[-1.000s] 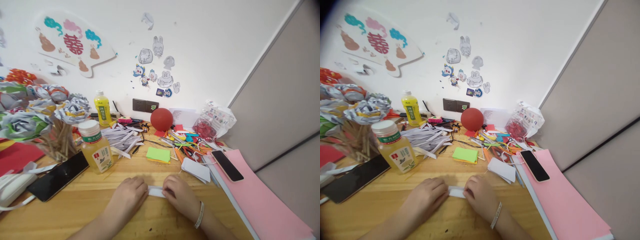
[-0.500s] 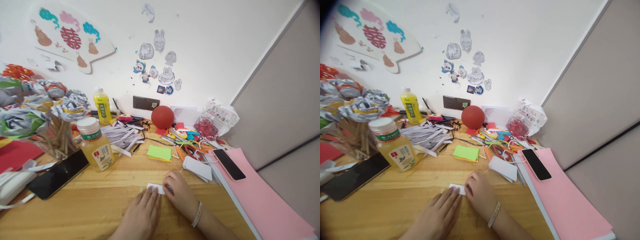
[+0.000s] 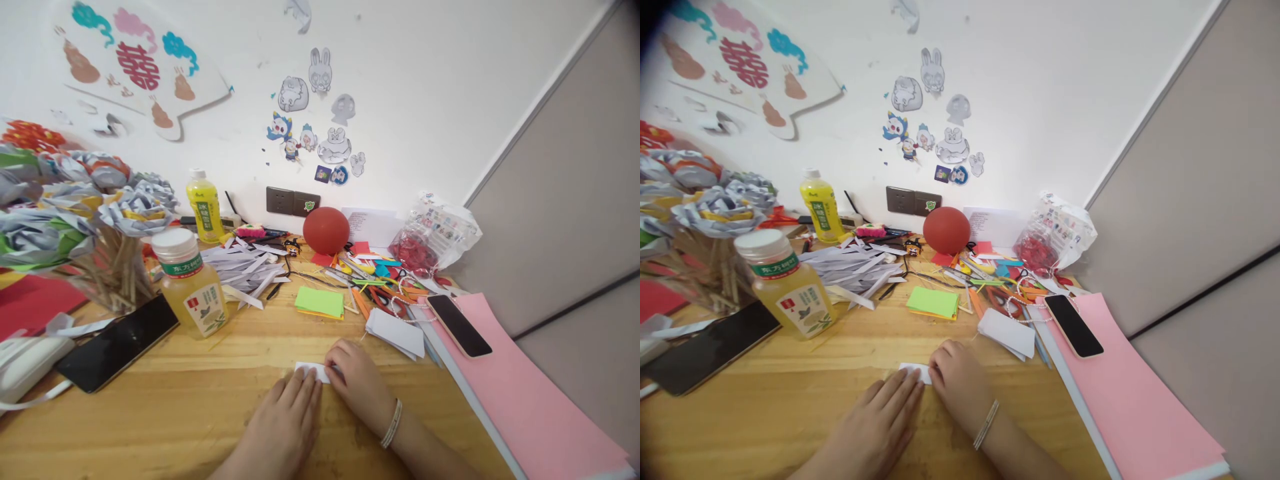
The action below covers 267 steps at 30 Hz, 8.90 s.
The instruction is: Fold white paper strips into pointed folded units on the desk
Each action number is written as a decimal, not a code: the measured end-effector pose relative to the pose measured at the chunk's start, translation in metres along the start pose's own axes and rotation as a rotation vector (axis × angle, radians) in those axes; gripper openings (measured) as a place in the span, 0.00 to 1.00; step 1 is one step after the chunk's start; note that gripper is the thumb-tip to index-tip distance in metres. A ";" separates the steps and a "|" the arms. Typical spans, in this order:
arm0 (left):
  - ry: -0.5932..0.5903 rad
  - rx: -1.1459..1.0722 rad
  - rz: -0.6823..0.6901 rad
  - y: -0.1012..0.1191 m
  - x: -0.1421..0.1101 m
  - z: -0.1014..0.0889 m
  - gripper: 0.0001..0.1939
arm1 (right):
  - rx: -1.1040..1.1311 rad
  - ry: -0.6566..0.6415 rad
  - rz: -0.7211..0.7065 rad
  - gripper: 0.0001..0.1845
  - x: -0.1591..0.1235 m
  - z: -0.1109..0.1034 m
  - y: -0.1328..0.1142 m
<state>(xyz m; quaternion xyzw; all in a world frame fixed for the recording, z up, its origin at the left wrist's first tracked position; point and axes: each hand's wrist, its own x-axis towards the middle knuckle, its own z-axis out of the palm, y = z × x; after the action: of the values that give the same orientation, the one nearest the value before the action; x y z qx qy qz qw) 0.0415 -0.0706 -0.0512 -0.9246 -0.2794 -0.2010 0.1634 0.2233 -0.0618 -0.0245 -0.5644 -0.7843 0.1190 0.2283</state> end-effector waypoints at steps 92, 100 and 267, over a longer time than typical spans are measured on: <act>-0.196 -0.710 -0.219 -0.043 0.032 -0.022 0.08 | 0.218 -0.058 -0.043 0.09 -0.001 -0.005 -0.004; -0.230 -0.650 -0.257 -0.037 0.036 -0.023 0.08 | 0.197 -0.002 0.016 0.12 -0.003 0.002 -0.007; -0.194 -0.644 -0.172 -0.044 0.035 -0.012 0.08 | 0.190 -0.022 -0.052 0.10 -0.002 -0.005 -0.001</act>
<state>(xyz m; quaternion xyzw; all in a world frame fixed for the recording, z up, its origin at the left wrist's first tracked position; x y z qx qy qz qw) 0.0391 -0.0254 -0.0163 -0.9165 -0.2929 -0.2032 -0.1817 0.2255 -0.0644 -0.0201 -0.5185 -0.7863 0.1930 0.2751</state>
